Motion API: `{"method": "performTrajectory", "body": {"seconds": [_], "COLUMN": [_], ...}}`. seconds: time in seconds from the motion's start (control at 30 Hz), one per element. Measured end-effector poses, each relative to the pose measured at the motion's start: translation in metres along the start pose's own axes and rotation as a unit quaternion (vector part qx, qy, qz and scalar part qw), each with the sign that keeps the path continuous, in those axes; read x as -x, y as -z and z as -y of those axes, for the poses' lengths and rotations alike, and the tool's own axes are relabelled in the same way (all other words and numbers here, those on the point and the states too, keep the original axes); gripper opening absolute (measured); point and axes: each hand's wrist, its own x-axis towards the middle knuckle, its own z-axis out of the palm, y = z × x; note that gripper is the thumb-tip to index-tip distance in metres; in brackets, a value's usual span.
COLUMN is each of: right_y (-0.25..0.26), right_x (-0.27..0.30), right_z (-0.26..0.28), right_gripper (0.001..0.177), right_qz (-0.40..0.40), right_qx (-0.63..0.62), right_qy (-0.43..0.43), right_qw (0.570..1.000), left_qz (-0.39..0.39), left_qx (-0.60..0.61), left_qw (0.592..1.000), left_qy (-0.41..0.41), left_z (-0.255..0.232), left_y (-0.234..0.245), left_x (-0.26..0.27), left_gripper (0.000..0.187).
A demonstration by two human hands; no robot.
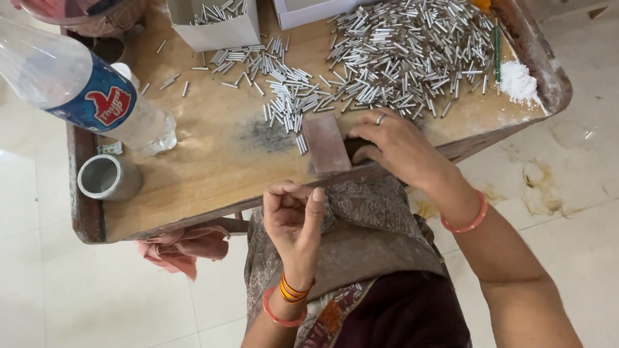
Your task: The recorder is cleaning small metal tubes with a metal brush.
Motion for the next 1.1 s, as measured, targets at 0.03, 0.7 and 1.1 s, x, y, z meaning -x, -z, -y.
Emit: {"method": "performTrajectory", "body": {"seconds": [0.03, 0.7, 1.1], "right_y": [-0.006, -0.061, 0.017], "right_x": [0.002, 0.015, 0.017], "right_z": [-0.004, 0.039, 0.028], "right_gripper": [0.05, 0.072, 0.029], "right_qz": [0.001, -0.297, -0.085], "right_qx": [-0.001, -0.643, -0.012], "right_qy": [0.001, -0.1, -0.003], "right_qw": [1.0, 0.699, 0.996], "left_qz": [-0.001, 0.268, 0.203], "left_qx": [-0.001, -0.589, -0.518], "left_qw": [1.0, 0.75, 0.821], "left_qy": [0.0, -0.136, -0.126], "left_z": [0.001, 0.018, -0.006], "left_y": [0.0, -0.051, -0.052], "left_x": [-0.002, -0.086, -0.073], "left_gripper": [0.026, 0.082, 0.04]}}
